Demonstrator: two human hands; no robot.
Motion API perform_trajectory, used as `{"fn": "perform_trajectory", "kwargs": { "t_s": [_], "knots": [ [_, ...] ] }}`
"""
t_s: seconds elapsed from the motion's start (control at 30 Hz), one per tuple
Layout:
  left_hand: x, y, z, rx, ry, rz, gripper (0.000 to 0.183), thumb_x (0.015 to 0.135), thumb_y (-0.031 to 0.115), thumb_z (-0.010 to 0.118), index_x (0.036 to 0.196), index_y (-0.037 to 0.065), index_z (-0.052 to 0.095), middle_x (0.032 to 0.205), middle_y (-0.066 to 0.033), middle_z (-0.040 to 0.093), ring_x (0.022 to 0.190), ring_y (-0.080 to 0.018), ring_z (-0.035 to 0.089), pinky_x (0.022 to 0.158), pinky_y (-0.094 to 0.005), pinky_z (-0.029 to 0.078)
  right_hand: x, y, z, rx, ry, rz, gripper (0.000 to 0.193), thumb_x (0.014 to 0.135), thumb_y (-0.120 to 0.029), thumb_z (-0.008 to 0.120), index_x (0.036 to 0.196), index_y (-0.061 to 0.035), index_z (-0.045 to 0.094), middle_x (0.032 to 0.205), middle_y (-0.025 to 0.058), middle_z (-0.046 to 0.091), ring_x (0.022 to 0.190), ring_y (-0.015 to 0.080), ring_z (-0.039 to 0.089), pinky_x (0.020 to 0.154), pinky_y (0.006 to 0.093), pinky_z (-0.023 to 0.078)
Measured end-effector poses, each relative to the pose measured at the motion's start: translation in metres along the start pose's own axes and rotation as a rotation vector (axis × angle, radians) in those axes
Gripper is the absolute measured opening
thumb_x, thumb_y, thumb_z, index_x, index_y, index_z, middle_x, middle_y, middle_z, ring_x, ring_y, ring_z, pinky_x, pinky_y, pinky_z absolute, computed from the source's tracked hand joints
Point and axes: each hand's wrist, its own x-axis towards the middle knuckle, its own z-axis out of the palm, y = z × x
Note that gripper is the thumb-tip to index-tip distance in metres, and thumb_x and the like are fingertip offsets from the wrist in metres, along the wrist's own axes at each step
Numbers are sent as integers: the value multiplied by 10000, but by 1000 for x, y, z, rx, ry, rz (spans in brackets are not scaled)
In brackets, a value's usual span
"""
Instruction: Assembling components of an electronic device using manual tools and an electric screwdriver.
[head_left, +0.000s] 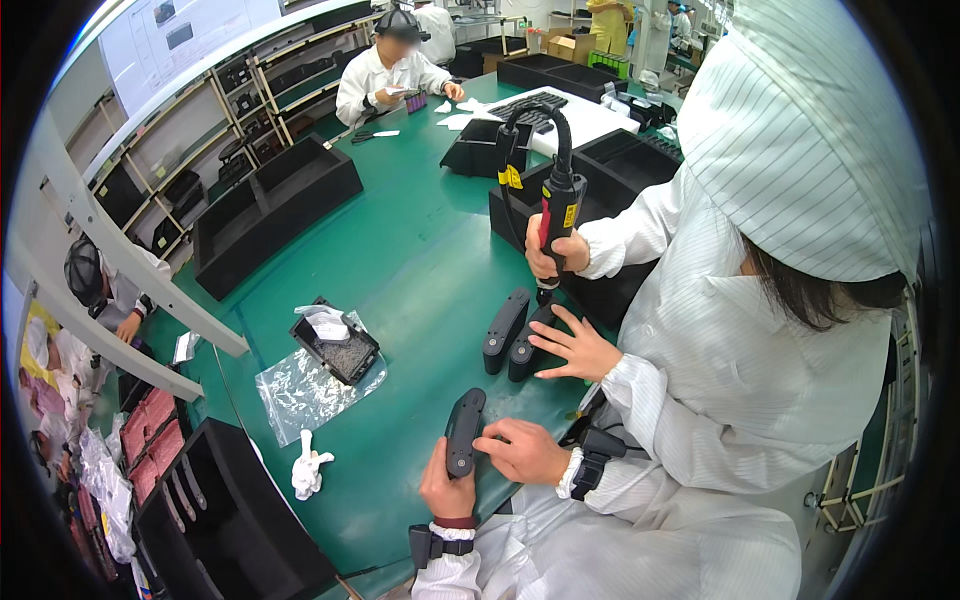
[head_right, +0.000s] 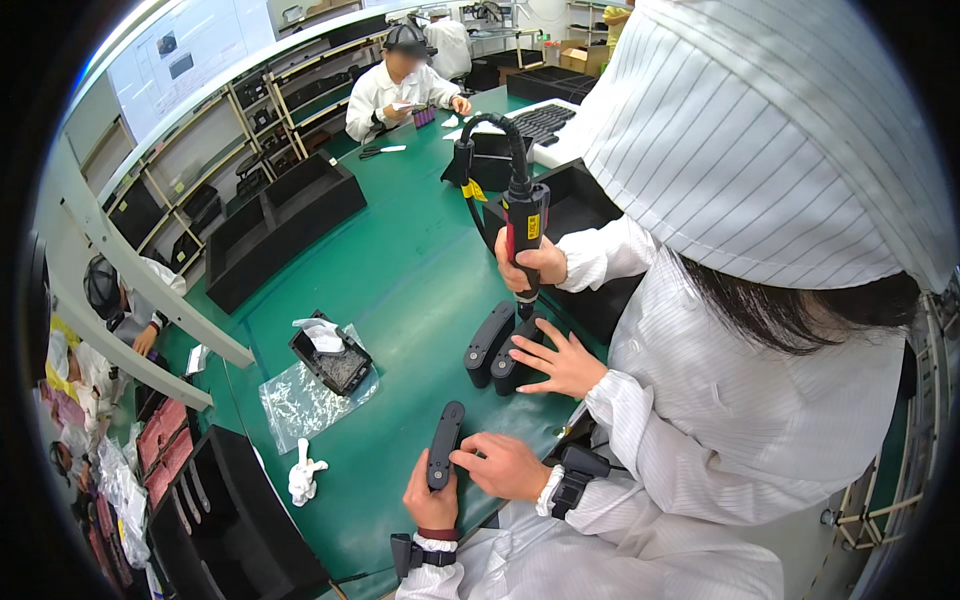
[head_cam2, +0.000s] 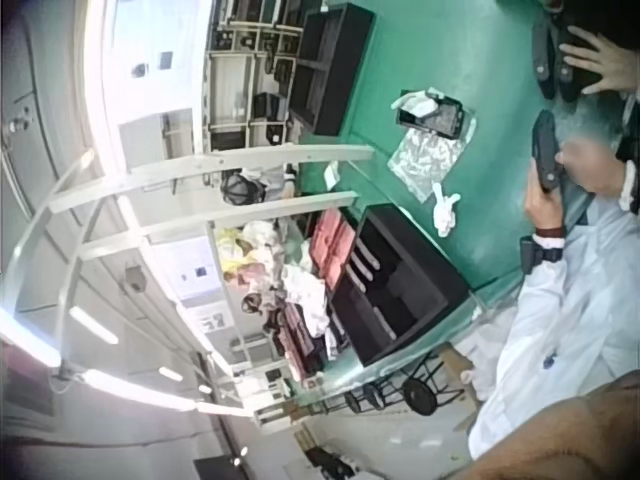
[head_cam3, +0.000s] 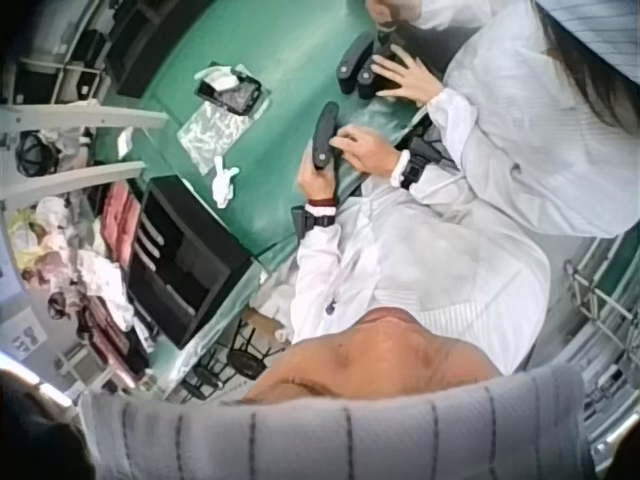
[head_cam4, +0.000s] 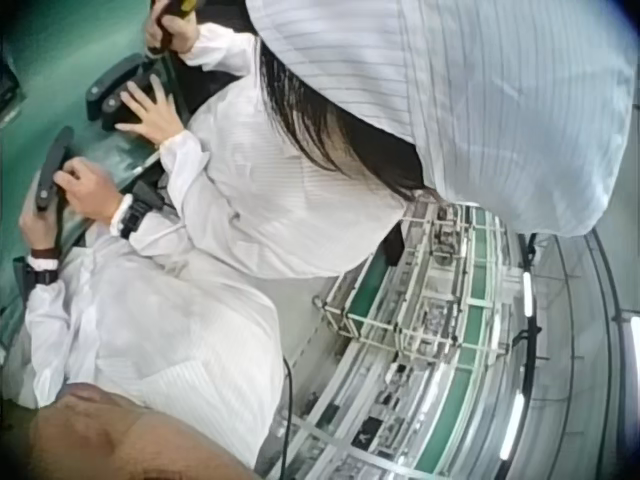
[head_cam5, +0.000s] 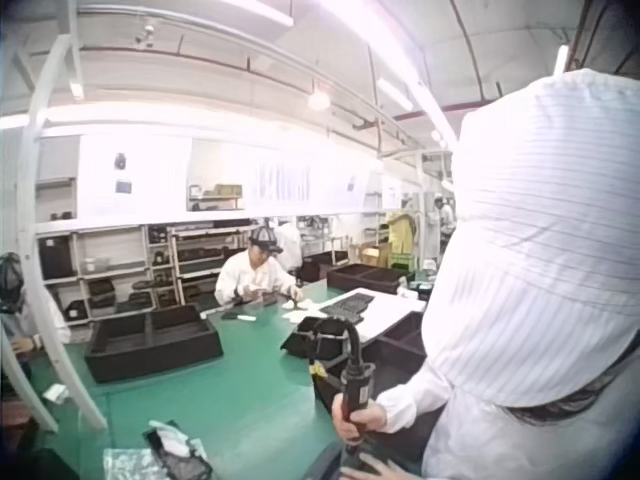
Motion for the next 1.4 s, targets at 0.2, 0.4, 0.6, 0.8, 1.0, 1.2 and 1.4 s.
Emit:
{"fn": "perform_trajectory", "kwargs": {
  "t_s": [0.2, 0.4, 0.6, 0.8, 1.0, 1.2, 1.4],
  "knots": [
    [-1, -1, 1, -11, 18, 18, 493, 716, 41, 792, 1182, -16, 640, 1044, -214, 694, 900, -375, 696, 767, -408, 556, -2, 1, 1, 10, -33, 18, 399, 717, 15, 666, 1099, -95, 626, 996, 80, 605, 858, 271, 631, 709, 373, 532],
    [0, 0, 2, 2, -4, -5, 484, 720, 45, 791, 1177, -16, 642, 1034, -216, 695, 886, -371, 697, 759, -409, 554, -6, 4, 7, 96, 10, 67, 369, 769, 14, 649, 1124, -73, 597, 959, 96, 614, 829, 295, 643, 693, 379, 531],
    [3, 2, -1, -15, 14, -10, 473, 730, 38, 786, 1178, -18, 643, 1031, -216, 695, 883, -368, 699, 759, -401, 552, -22, 5, 22, 227, 18, 248, 299, 822, 24, 629, 1110, -24, 565, 877, 131, 617, 739, 271, 655, 659, 356, 528],
    [4, 4, -1, -57, -28, -58, 452, 769, 86, 737, 1202, -1, 636, 1093, -214, 686, 946, -392, 678, 806, -425, 547, -4, -4, 14, 172, 50, 141, 311, 808, 33, 632, 1106, -38, 577, 887, 130, 613, 705, 302, 644, 628, 374, 526],
    [1, 0, 1, -12, -4, -36, 532, 700, 26, 792, 1210, 26, 640, 1070, -195, 696, 906, -357, 697, 773, -401, 555, 0, 0, 5, 88, 35, 65, 302, 782, 48, 641, 1064, -54, 607, 899, 123, 612, 715, 318, 638, 632, 390, 529],
    [2, -2, -1, -23, 4, -14, 538, 700, 33, 783, 1218, 29, 638, 1081, -195, 695, 928, -359, 698, 783, -397, 559, -10, 8, 14, 174, 83, 222, 223, 825, -8, 636, 1044, -37, 606, 925, 130, 625, 765, 309, 648, 652, 384, 527],
    [3, -1, 0, -34, 1, -1, 531, 701, 37, 776, 1214, 19, 639, 1087, -205, 692, 933, -369, 697, 780, -400, 560, -25, 26, 27, 99, 11, 385, 157, 830, -49, 658, 973, -32, 594, 861, 133, 646, 723, 313, 652, 641, 383, 519]
  ]
}}
